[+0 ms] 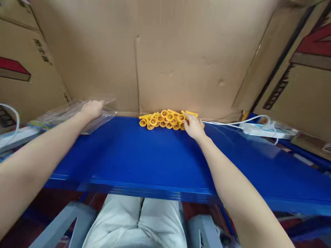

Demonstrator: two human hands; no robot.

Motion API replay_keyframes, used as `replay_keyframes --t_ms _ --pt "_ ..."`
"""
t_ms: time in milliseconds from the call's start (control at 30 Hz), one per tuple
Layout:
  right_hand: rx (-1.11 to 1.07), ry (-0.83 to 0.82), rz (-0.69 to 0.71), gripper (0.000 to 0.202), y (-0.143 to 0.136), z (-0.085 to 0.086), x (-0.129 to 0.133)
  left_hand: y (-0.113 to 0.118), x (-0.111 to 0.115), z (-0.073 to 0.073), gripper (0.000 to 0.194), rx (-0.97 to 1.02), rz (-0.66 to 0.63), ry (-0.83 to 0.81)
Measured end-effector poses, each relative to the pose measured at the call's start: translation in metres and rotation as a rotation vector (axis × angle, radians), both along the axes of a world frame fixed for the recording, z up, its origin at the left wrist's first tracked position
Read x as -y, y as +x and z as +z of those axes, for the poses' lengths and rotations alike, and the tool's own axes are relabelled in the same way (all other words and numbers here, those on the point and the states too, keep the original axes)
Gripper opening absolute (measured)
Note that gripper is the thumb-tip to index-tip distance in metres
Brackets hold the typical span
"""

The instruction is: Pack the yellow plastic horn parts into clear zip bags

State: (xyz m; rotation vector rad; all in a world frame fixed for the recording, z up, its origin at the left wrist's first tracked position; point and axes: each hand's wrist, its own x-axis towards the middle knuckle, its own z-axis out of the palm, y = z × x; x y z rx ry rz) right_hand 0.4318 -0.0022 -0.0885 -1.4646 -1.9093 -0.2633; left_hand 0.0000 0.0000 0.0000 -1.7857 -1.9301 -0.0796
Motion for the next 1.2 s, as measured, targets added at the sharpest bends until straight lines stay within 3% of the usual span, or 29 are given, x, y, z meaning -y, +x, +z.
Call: replay_keyframes --t_ms 100,200,267,367,500,600,767,900,967,1067,1200 --pt "-0.004 -0.008 0.002 0.049 0.0 -0.001 -0.001 0.021 0.002 0.014 0.048 0.01 -0.145 0.075" --pt "-0.001 -0.004 -0.005 0.049 -0.002 -0.002 0.0 0.043 0.006 0.017 0.055 0.048 -0.354 0.093" --pt "0.004 0.007 -0.004 0.05 -0.003 -0.001 0.002 0.056 0.008 0.011 0.058 0.058 -0.483 0.074" --pt "0.005 0.002 -0.004 0.05 -0.006 -0.001 0.005 0.066 0.009 -0.013 0.057 0.11 -0.568 -0.052" --pt "-0.002 -0.012 0.002 0.05 -0.007 0.0 0.007 0.058 0.006 -0.051 0.058 0.265 -0.515 -0.367" --pt "-0.017 -0.013 0.003 0.049 -0.009 0.001 0.008 0.047 0.003 -0.065 0.063 0.427 -0.539 -0.477" --pt "-0.048 -0.036 -0.062 0.038 -0.016 0.006 0.012 0.039 -0.004 -0.065 0.042 0.668 -0.477 -0.423" --pt "-0.052 -0.016 -0.131 0.032 -0.022 0.009 0.014 0.038 -0.007 -0.065 0.036 0.538 -0.299 -0.296" --pt "-0.019 0.011 -0.187 0.032 -0.024 0.009 0.015 0.039 -0.006 -0.067 0.039 0.442 -0.181 -0.239" --pt "0.063 0.039 -0.304 0.032 -0.028 0.012 0.018 0.041 -0.002 -0.072 0.061 0.375 -0.03 -0.245" --pt "0.168 -0.012 -0.439 0.03 -0.032 0.018 0.024 0.044 0.004 -0.072 0.067 0.374 0.012 -0.381"
